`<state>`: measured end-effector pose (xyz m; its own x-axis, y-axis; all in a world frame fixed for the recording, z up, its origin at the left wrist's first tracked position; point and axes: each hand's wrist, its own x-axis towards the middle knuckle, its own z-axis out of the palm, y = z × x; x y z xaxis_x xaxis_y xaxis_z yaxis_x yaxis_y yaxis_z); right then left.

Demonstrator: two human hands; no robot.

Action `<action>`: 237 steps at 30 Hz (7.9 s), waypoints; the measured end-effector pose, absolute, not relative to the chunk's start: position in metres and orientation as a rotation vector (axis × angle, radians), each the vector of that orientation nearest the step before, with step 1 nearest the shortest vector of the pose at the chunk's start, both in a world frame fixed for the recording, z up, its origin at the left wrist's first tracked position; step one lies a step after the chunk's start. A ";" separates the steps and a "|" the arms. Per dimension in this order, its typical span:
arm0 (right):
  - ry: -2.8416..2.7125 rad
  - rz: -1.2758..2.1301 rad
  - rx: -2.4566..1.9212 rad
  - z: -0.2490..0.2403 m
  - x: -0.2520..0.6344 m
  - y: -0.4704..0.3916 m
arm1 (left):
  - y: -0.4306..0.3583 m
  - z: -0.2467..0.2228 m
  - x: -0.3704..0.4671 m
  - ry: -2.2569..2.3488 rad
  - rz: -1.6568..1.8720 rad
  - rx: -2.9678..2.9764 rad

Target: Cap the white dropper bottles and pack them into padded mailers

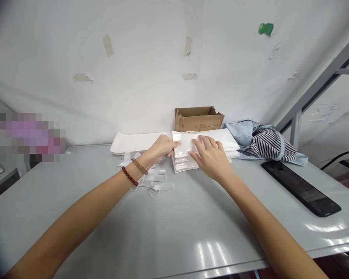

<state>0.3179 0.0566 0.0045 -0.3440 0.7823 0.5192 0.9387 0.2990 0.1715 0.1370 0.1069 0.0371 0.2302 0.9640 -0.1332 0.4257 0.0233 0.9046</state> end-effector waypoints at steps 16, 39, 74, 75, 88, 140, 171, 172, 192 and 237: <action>-2.285 -0.598 -1.720 -0.009 0.313 0.061 | 0.125 0.031 0.070 1.729 0.483 2.093; -2.111 -0.555 -1.419 0.004 0.306 0.050 | 0.155 0.017 -0.011 1.679 0.185 2.576; -2.246 -0.589 -1.402 -0.006 0.295 0.046 | 0.146 0.025 0.040 1.638 -0.271 2.818; -2.247 -0.589 -1.401 -0.006 0.295 0.045 | 0.147 0.025 0.042 1.637 -0.278 2.824; -2.221 -0.575 -1.354 -0.001 0.292 0.039 | 0.135 0.017 0.046 1.527 -0.280 2.961; -2.860 0.390 -0.897 -0.009 0.237 -0.038 | 0.010 0.010 -0.023 1.147 -0.088 1.610; -2.620 0.704 -0.760 -0.020 0.235 -0.029 | -0.032 -0.036 0.051 0.513 0.182 2.814; -2.616 0.768 -0.768 -0.016 0.237 -0.027 | -0.033 -0.033 0.050 0.516 0.168 2.824; -2.796 0.386 -0.485 -0.031 0.237 -0.027 | 0.025 -0.006 0.055 1.153 0.291 2.403; -2.578 0.409 -0.823 -0.033 0.239 -0.015 | -0.011 -0.004 0.026 1.222 0.323 2.145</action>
<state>0.2390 -0.0145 -0.0331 -0.7457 0.6024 0.2847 0.4847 0.7837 -0.3885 0.0255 -0.0115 -0.0039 0.5371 0.8379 -0.0972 0.6805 -0.3624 0.6369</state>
